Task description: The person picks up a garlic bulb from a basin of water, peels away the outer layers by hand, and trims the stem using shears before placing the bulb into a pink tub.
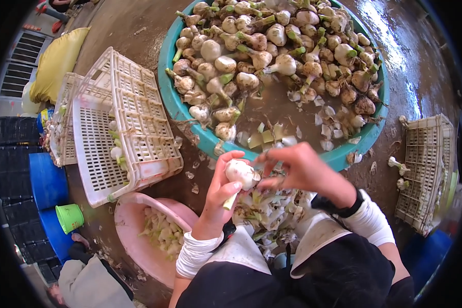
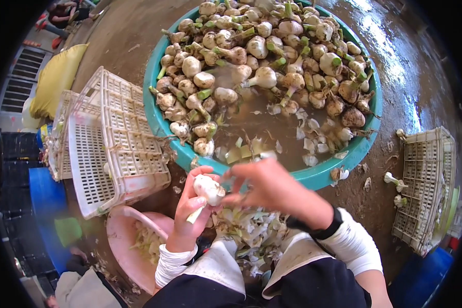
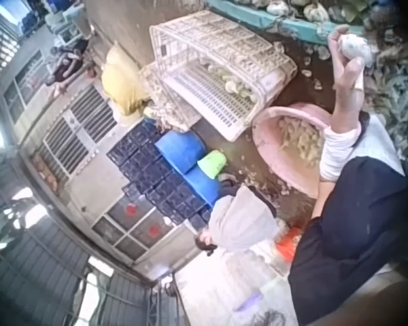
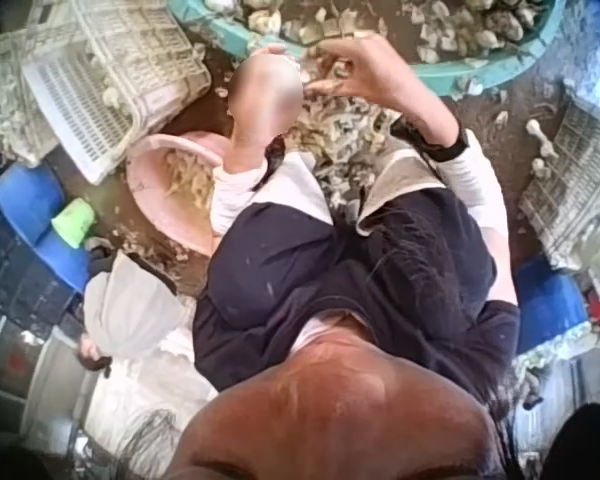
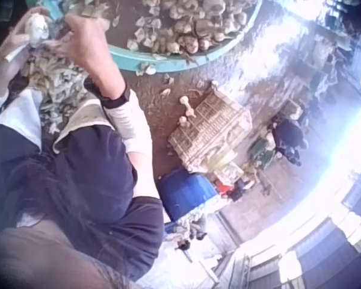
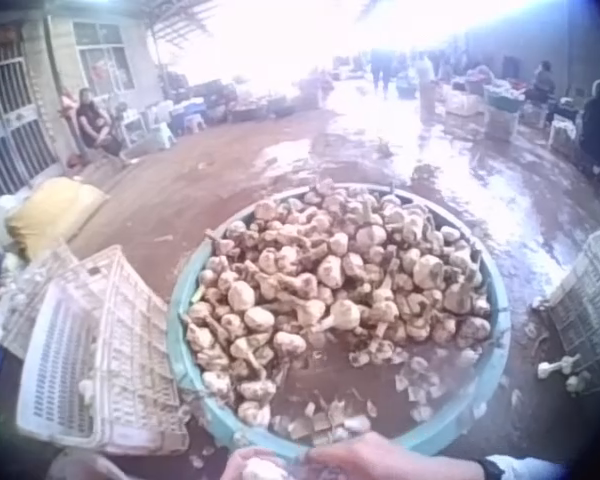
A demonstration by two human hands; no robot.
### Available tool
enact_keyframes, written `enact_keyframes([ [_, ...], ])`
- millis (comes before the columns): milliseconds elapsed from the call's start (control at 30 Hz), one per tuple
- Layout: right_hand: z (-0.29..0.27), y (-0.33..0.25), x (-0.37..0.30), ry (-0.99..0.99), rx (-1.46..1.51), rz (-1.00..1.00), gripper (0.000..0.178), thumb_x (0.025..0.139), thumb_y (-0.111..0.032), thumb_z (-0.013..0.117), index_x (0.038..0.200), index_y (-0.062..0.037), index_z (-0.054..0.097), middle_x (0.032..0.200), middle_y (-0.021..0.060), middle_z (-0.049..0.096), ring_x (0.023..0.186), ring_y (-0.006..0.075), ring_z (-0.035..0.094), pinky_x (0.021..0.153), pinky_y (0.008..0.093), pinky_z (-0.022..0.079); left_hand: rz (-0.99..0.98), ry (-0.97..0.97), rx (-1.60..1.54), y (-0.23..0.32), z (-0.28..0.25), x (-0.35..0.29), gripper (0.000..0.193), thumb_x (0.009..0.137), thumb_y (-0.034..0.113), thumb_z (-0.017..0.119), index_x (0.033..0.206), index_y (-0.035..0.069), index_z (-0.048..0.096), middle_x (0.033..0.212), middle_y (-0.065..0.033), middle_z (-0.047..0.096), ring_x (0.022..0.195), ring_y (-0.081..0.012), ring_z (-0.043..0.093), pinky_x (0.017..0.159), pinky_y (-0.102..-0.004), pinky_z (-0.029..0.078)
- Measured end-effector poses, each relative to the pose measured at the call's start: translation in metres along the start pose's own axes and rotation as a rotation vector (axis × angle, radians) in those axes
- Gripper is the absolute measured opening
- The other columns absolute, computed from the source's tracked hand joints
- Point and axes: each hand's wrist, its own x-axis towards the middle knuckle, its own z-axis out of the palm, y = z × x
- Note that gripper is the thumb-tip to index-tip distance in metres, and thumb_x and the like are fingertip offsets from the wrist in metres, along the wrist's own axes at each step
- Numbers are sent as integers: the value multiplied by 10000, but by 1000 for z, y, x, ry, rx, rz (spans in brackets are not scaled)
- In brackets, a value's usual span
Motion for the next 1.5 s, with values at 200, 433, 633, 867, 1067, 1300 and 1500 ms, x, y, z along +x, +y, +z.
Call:
enact_keyframes([
  [200, 9, -6, -2, -9, 38, 5, 219, 669, -121, 763, 712, 0, 585, 630, 149, 598, 599, 353, 605, 544, 373, 492, -109, -71, -47, 2, 7, -3, 695, 712, 300, 626, 1297, 37, 361, 1112, -79, 519, 881, -184, 581, 652, -274, 482],
  [433, 8, 27, 11, 360, -149, -47, 126, 701, -97, 668, 643, -43, 570, 609, 156, 566, 547, 344, 570, 494, 398, 459, -21, -268, 35, 0, 1, -3, 841, 637, 277, 672, 1365, 38, 327, 1037, -92, 498, 812, -175, 566, 690, -267, 457],
  [633, -2, 20, -1, -61, 12, -37, 244, 719, -115, 711, 961, -86, 692, 726, 110, 682, 701, 327, 660, 633, 372, 523, 69, -115, 210, 8, -5, -1, 1001, 608, 105, 629, 1496, 69, 166, 1141, -60, 402, 998, -147, 478, 887, -263, 405],
  [867, 20, 4, 18, -2, 13, -164, 171, 764, -125, 703, 882, -51, 602, 624, 146, 586, 628, 375, 600, 565, 416, 473, 141, -53, 342, 6, -11, -6, 1031, 540, 56, 554, 1498, 69, 172, 1029, -59, 434, 923, -144, 472, 852, -241, 393],
  [1067, 7, 24, 12, -25, 153, 203, 245, 836, -235, 703, 904, -34, 582, 674, 131, 636, 634, 373, 623, 582, 377, 498, 116, -73, 265, 21, -11, -11, 994, 545, 54, 531, 1488, 58, 215, 1036, -52, 414, 903, -130, 460, 835, -218, 387],
  [1300, 22, -14, 21, -170, 203, -164, 233, 780, -82, 706, 983, -41, 599, 787, 105, 641, 683, 252, 635, 631, 316, 492, 99, -57, 332, 23, -17, -13, 979, 546, 2, 479, 1488, 67, 221, 1068, -55, 416, 942, -130, 476, 882, -224, 387],
  [1500, -1, 19, 40, -180, 128, 140, 135, 710, 16, 659, 832, -19, 612, 695, 79, 633, 667, 136, 638, 579, 283, 481, 112, -158, 187, 39, -40, -25, 960, 482, 34, 530, 1425, 27, 353, 1027, -77, 476, 909, -141, 518, 854, -250, 434],
])
